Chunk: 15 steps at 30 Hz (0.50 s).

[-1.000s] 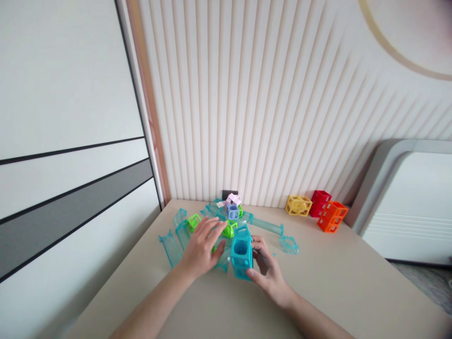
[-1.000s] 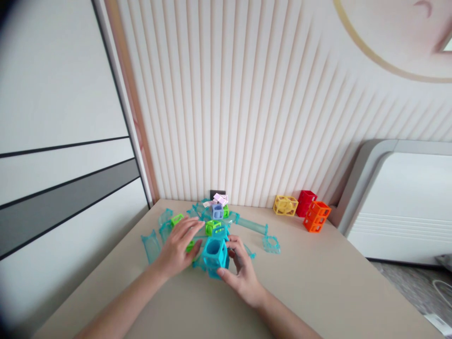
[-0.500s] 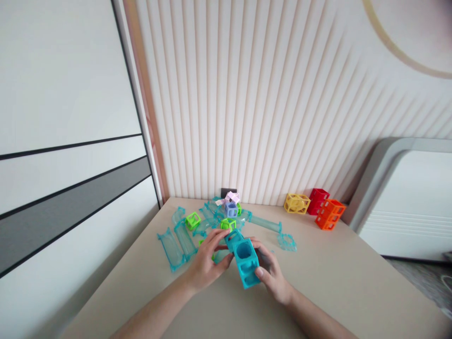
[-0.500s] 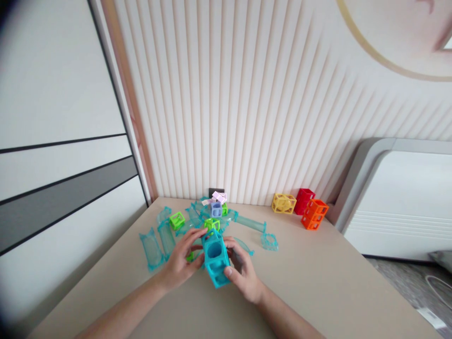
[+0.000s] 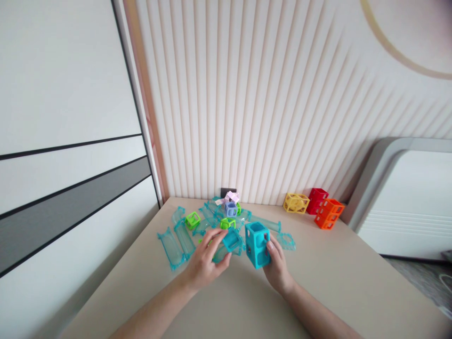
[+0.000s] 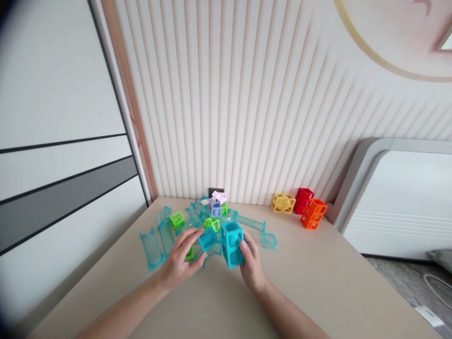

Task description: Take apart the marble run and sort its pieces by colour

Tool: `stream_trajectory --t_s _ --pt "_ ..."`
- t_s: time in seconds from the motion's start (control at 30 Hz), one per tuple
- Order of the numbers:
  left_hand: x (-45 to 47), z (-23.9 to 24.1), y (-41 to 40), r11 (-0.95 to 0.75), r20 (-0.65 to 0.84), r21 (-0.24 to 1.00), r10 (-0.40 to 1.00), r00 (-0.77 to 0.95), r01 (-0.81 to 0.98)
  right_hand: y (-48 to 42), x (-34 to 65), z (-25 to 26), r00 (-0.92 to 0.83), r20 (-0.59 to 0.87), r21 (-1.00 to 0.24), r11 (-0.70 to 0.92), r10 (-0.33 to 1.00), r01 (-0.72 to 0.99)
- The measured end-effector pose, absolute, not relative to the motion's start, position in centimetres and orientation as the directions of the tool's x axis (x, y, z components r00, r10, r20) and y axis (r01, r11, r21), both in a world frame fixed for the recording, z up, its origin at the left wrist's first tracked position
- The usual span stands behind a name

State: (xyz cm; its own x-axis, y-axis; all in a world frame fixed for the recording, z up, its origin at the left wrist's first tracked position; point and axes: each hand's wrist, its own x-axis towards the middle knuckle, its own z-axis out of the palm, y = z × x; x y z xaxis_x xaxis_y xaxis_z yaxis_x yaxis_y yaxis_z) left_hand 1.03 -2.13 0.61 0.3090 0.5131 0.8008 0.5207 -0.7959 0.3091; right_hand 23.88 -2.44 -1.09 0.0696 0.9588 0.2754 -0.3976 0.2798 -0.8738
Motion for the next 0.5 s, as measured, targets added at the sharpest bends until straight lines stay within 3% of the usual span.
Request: stream_trajectory --t_s 0.17,0.5 --pt "1.2 0.0 -2.1 -0.804 0.787 0.303 0.513 0.342 0.511 -1.8 23.9 0.1 0.103 0.196 -0.816 0.221 0.975 -0.534" --pt "2.4 -0.1 -2.9 -0.795 0.781 0.295 0.52 0.345 0.531 -1.6 23.6 0.8 0.059 0.209 -0.778 0.203 0.976 -0.594"
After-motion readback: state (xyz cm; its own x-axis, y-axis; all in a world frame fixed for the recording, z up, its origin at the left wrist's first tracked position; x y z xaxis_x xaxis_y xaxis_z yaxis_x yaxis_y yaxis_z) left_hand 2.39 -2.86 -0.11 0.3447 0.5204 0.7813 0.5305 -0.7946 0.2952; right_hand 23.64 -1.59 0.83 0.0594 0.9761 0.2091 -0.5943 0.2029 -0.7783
